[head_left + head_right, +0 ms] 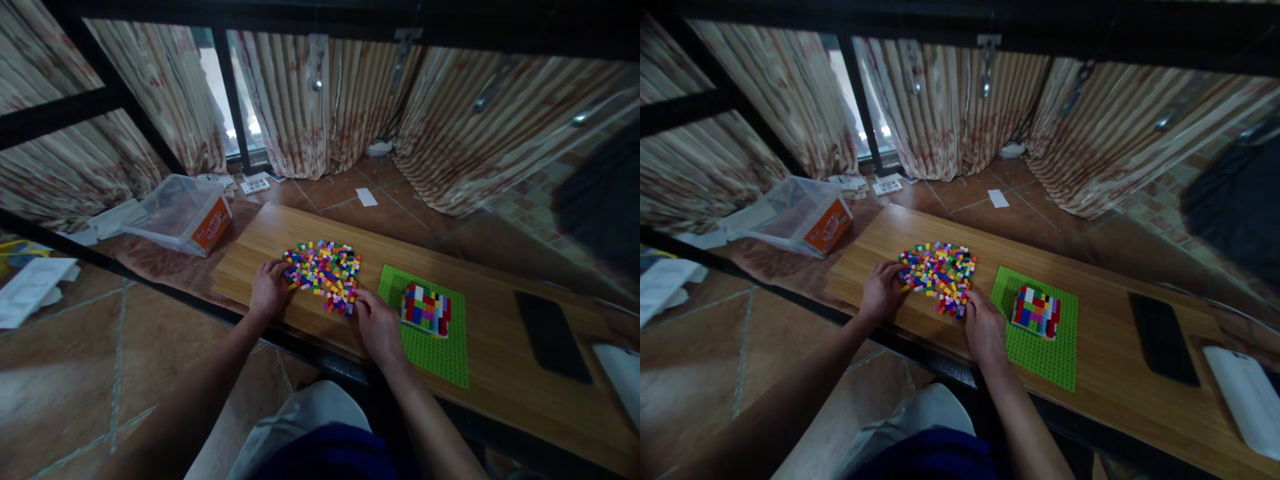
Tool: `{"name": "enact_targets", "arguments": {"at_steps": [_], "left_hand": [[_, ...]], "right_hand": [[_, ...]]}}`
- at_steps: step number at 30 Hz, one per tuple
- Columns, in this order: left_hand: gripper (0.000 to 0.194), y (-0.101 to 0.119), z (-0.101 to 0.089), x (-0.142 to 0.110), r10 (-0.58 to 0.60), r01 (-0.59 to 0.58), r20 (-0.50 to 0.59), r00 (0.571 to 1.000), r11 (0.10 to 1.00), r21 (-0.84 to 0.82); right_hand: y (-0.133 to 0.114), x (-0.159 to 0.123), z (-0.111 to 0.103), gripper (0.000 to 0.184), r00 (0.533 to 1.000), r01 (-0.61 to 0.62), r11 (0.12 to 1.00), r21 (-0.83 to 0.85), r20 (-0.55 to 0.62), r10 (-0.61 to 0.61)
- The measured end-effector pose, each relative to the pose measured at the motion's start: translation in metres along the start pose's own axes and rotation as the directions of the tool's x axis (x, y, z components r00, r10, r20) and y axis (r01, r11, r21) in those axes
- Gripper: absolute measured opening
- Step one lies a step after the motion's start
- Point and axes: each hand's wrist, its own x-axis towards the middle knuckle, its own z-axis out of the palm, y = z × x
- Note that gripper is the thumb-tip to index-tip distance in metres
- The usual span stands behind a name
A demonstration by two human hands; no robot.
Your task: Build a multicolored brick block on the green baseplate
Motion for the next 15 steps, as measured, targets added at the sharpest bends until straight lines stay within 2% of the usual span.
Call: {"name": "enact_targets", "arguments": {"at_steps": [6,10,15], "left_hand": [[0.041,0.001,0.001,-0.002,-0.015,0.015,-0.002,1.0,1.0,-0.025],[0.042,0.0,0.002,-0.002,0.0,0.0,-0.013,1.0,0.999,-0.039],[0.042,0.001,0.003,-0.002,-0.003,0.002,-0.024,1.0,0.999,-0.044]], "right_hand": [[-0.006,-0.007,-0.004,0.028,0.999,0.047,0.999,0.006,0.007,-0.047],[-0.013,0.014,0.007,0.027,0.998,0.052,0.999,0.001,0.042,-0.052],[-0.03,0.049,0.035,0.025,0.994,0.075,0.994,-0.076,0.085,-0.068]]}}
